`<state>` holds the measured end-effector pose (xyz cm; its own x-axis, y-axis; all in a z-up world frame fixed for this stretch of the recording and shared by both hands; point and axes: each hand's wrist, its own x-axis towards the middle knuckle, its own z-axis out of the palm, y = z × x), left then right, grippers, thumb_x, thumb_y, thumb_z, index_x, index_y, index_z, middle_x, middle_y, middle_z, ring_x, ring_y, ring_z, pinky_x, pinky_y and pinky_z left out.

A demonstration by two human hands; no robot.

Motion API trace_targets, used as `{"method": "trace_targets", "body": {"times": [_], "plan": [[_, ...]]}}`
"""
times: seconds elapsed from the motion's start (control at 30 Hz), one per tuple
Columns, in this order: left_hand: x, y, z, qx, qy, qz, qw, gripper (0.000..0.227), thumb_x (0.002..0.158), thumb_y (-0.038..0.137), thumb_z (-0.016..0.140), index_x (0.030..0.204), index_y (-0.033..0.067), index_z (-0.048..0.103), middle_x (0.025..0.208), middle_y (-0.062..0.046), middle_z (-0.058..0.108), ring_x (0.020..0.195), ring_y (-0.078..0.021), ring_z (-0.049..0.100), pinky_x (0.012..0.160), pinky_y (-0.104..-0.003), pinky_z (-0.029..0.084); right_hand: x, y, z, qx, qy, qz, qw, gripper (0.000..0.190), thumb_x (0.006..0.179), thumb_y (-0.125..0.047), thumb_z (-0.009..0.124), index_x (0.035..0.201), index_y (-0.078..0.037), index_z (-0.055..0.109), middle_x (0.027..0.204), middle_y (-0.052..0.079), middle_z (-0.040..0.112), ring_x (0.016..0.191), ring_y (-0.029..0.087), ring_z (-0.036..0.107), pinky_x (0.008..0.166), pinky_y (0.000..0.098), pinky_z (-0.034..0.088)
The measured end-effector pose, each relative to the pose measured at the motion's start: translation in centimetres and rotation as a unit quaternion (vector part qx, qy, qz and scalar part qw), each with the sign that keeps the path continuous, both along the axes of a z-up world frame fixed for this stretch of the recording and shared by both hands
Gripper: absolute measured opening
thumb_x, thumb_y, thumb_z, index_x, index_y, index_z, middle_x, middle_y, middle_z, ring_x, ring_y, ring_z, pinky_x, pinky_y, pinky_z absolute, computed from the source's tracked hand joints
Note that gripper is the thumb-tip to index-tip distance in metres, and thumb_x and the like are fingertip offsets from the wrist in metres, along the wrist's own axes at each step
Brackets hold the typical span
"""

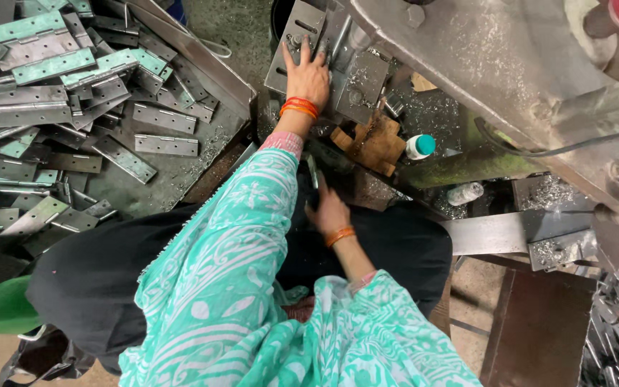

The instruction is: The person sits on the floor and repeatedly places metal brackets into a punching machine, activates the press, and removes the finished pieces. The processed brackets are dropped into a nearby bin.

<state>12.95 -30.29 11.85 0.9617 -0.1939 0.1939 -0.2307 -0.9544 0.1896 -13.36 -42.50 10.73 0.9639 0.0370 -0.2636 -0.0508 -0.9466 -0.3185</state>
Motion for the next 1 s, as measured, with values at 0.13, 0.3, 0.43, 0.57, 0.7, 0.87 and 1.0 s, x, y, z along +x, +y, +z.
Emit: {"method": "trace_targets", "body": {"times": [0.13,0.3,0.43,0.57,0.7,0.87,1.0], "plan": [[0.7,0.5,-0.1,-0.005,-0.067,0.002,0.998,0.04,0.103,0.029,0.045,0.125,0.0114,0.073,0.155,-0.003,0.05,0.152,-0.0384,0.022,0.113,-0.08,0.003,-1.3,-0.2,-4.4,0.107,-0.088,-0.015,0.99,0.09,0.08,-0.033,0.076,0.158,-0.019,0.034,0.116,0.024,0.071,0.098,0.045,0.07,0.082,0.0536,0.058],[-0.1,0.1,1.1,-0.016,-0.066,-0.001,0.998,0.042,0.101,0.03,0.047,0.128,0.0107,0.072,0.152,-0.003,0.052,0.151,-0.0364,0.023,0.114,-0.08,0.004,-1.0,-0.2,-2.8,0.042,0.013,-0.022,0.999,0.095,0.083,-0.033,0.075,0.161,-0.014,0.023,0.115,0.027,0.068,0.098,0.047,0.069,0.086,0.0541,0.056],[-1.1,0.9,3.2,0.064,0.023,-0.036,0.997,0.039,0.097,0.028,0.047,0.122,0.0128,0.073,0.151,-0.006,0.051,0.152,-0.0372,0.02,0.112,-0.079,0.003,1.2,0.2,3.3,0.009,0.042,0.003,0.999,0.08,0.085,-0.039,0.073,0.151,-0.011,0.039,0.113,0.026,0.071,0.104,0.047,0.068,0.089,0.0557,0.054],[-4.8,1.4,3.8,0.077,0.023,-0.063,0.995,0.038,0.099,0.031,0.048,0.115,0.0101,0.076,0.145,-0.01,0.055,0.151,-0.0383,0.023,0.113,-0.077,0.003,3.0,0.3,7.7,-0.003,0.066,0.018,0.998,0.065,0.089,-0.04,0.069,0.142,-0.008,0.053,0.111,0.026,0.072,0.107,0.045,0.069,0.093,0.0533,0.055],[-10.8,4.1,2.1,0.033,-0.047,-0.08,0.995,0.038,0.099,0.033,0.053,0.11,0.0071,0.078,0.14,-0.01,0.061,0.146,-0.0378,0.033,0.117,-0.074,0.008,3.3,1.3,9.7,0.012,0.046,0.022,0.999,0.072,0.085,-0.039,0.069,0.147,-0.007,0.047,0.113,0.028,0.07,0.106,0.046,0.067,0.092,0.0534,0.054],[-14.9,6.2,-0.3,-0.019,-0.142,-0.091,0.986,0.029,0.104,0.024,0.053,0.113,0.0079,0.076,0.141,-0.007,0.062,0.147,-0.0333,0.038,0.128,-0.064,0.014,2.6,1.9,10.4,0.0,0.068,0.018,0.998,0.07,0.087,-0.041,0.067,0.147,-0.009,0.048,0.113,0.026,0.071,0.108,0.045,0.068,0.095,0.0529,0.054],[-14.0,5.1,-0.1,-0.014,-0.145,-0.084,0.986,0.031,0.092,0.023,0.056,0.11,0.0068,0.076,0.138,-0.011,0.063,0.141,-0.035,0.04,0.12,-0.064,0.018,2.7,1.5,10.6,-0.007,0.066,0.015,0.998,0.068,0.088,-0.042,0.067,0.146,-0.012,0.051,0.114,0.026,0.071,0.109,0.045,0.067,0.096,0.0533,0.053]]}}
